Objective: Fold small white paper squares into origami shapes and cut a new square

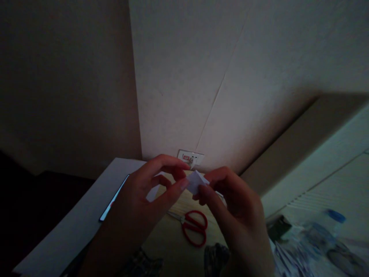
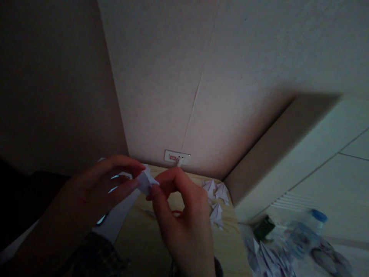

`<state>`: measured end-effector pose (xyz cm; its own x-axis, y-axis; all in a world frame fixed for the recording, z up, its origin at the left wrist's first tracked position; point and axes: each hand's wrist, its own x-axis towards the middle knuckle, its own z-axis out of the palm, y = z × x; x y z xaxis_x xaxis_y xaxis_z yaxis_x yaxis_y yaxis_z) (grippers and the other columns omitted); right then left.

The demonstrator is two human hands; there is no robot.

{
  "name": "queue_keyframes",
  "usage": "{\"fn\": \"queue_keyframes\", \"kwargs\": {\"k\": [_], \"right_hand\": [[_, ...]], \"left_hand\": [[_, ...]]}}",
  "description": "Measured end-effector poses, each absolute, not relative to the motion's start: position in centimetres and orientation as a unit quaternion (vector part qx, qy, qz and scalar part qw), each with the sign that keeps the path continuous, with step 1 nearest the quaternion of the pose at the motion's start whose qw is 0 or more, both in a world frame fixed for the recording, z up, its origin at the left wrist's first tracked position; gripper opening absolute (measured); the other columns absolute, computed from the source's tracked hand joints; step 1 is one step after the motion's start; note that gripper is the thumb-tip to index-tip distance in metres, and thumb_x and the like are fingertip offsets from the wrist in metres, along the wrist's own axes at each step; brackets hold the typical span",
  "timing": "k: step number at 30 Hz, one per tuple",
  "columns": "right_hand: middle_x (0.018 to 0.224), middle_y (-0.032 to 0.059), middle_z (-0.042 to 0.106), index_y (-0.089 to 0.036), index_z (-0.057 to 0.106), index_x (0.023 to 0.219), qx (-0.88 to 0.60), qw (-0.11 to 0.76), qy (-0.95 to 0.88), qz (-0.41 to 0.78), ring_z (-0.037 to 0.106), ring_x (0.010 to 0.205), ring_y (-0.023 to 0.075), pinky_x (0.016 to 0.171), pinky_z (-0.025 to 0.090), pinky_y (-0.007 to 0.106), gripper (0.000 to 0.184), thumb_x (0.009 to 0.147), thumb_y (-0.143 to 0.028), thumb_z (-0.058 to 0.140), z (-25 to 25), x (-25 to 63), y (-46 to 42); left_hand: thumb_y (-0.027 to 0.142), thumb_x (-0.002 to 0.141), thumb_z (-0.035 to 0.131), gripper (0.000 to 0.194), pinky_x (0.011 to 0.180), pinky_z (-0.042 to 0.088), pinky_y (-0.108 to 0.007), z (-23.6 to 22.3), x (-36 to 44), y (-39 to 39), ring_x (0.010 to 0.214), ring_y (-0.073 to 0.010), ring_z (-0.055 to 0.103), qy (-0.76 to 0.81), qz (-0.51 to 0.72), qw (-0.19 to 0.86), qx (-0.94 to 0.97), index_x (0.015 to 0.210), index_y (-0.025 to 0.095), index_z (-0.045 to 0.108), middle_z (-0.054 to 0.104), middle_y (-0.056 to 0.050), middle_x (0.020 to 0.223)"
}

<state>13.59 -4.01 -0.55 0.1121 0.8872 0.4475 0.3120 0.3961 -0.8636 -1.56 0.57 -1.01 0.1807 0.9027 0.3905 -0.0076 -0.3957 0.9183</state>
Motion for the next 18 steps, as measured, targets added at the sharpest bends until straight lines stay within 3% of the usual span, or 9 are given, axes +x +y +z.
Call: {"fn": "queue_keyframes", "kwargs": {"k": [5,9,18], "right_hand": [[0.069,-0.0076,0.066,-0.026,0.064,0.080,-0.474,0.578,-0.616,0.249,0.062,0.064,0.0078,0.055,0.047,0.015,0.009,0.087,-0.020,0.065,-0.7,12.9,-4.0],[0.077,-0.0083,0.067,-0.029,0.063,0.088,-0.472,0.593,-0.621,0.199,0.062,0.069,0.0076,0.060,0.049,0.015,0.014,0.086,-0.016,0.067,-0.9,13.3,-4.0],[0.089,-0.0049,0.065,-0.027,0.064,0.094,-0.418,0.579,-0.693,0.100,0.061,0.080,0.0089,0.070,0.050,0.018,0.019,0.088,-0.008,0.065,-0.8,14.0,-3.9]], "left_hand": [[0.019,0.078,0.068,0.013,0.065,0.048,-0.009,-0.2,-1.1,-0.6,0.066,-0.0045,0.064,0.342,0.548,0.493,0.583,0.069,0.028,0.070,0.070,0.012,0.067],[0.016,0.077,0.067,0.014,0.063,0.046,-0.008,-0.1,-1.0,-0.9,0.064,-0.0042,0.062,0.352,0.541,0.491,0.585,0.068,0.026,0.069,0.067,0.012,0.065],[0.019,0.077,0.065,0.012,0.063,0.044,-0.016,-0.2,-1.4,-0.6,0.063,-0.0079,0.059,0.372,0.516,0.461,0.619,0.067,0.024,0.068,0.063,0.009,0.063]]}}
